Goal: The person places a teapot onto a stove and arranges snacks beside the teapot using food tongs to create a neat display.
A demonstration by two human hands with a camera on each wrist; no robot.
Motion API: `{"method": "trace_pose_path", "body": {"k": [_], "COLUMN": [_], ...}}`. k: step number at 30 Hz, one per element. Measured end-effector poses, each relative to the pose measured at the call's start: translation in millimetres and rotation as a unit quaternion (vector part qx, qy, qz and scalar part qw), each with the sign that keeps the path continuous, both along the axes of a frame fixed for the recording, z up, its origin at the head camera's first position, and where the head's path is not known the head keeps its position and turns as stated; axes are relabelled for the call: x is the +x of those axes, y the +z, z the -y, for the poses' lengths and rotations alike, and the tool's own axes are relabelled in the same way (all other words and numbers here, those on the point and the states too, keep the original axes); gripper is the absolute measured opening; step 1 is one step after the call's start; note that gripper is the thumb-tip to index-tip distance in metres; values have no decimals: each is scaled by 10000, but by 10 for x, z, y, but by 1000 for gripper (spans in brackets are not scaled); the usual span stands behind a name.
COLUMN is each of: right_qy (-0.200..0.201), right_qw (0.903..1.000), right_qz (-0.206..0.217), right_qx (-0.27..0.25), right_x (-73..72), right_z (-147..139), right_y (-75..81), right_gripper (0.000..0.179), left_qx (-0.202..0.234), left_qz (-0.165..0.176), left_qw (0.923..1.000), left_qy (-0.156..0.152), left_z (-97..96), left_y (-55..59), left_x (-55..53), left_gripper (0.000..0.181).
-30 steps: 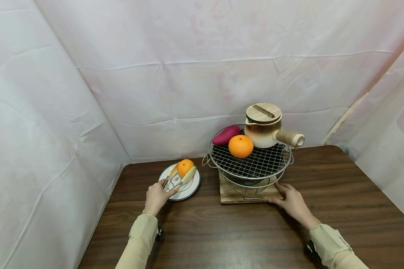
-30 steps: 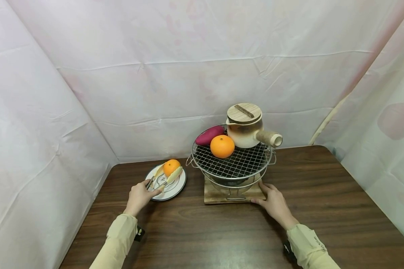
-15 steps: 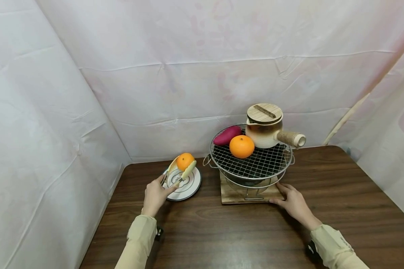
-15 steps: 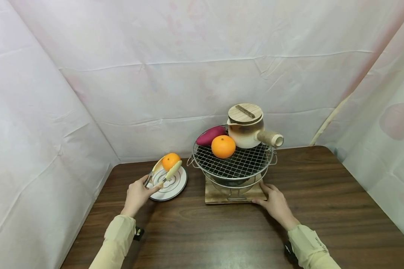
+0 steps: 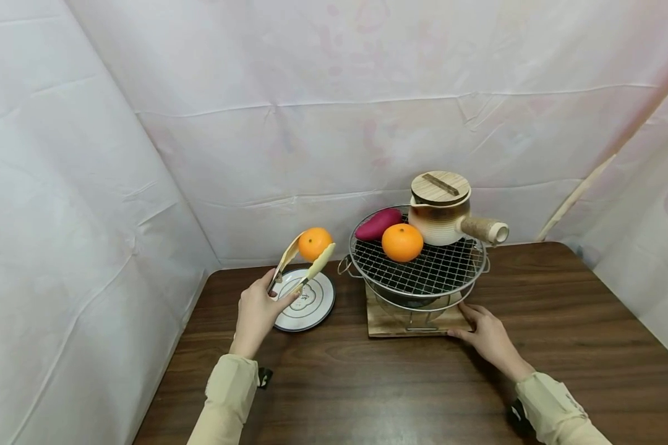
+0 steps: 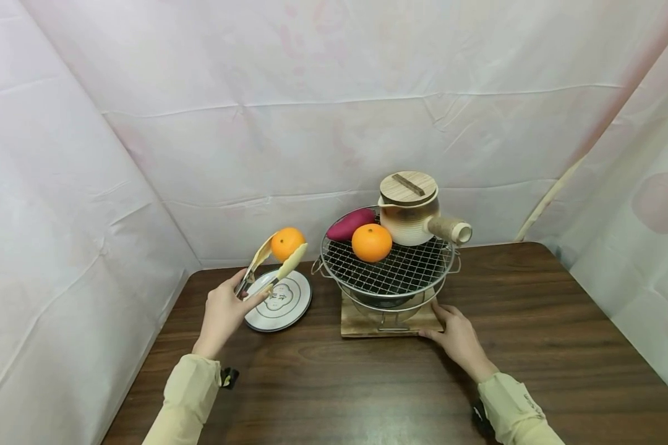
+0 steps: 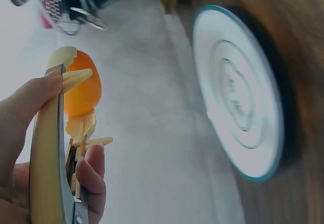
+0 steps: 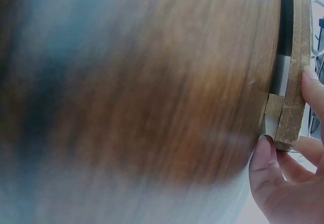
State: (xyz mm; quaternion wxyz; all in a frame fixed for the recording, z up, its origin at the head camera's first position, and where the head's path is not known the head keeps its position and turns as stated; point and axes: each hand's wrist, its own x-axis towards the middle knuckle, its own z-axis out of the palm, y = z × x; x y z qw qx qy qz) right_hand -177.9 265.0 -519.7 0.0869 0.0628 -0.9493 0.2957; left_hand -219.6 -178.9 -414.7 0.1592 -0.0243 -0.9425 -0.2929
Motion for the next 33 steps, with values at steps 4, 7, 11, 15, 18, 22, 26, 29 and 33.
{"method": "trace_pose_path", "body": {"k": [4,7,11,15,18,22,26,29,33], "right_qy": [-2,3,18,15,10,7,16,8,-4], "right_qw": [10000,10000,10000,10000,10000,10000,10000,9999,10000], "right_qz": [12,-22,-68,-64,-52,-68,-92,-106,-81], "right_qx": [4,2,6,11,14,20,26,16,9], "right_x": [2,4,6,2,-4,-10,-10,-10,-10], "right_z": [0,-1,-1,0,0,-3,-2,-2,-3], "right_y": [1,1,3,1,-4,-10,-12,-13,-15], "right_gripper": [81,81,80,81,81,81,81,81,81], "left_qx": [-44,-79,-54,-85,-111,-118,-85,-107,-162], "left_qz": [-212,-321,-378,-344,-292,-218,-130,-89,-30], "left_qw": [9997,9992,9987,9985,9984,9983,9980,9977,9974], "left_qy": [-124,-202,-333,-426,-475,-537,-611,-665,-706], "left_z": [-77,-142,-226,-292,-324,-361,-396,-422,-454], "left_y": [135,227,338,403,423,440,456,471,488], "left_x": [68,130,212,263,281,295,317,331,345], "left_gripper": [61,67,72,74,76,77,77,77,77]}}
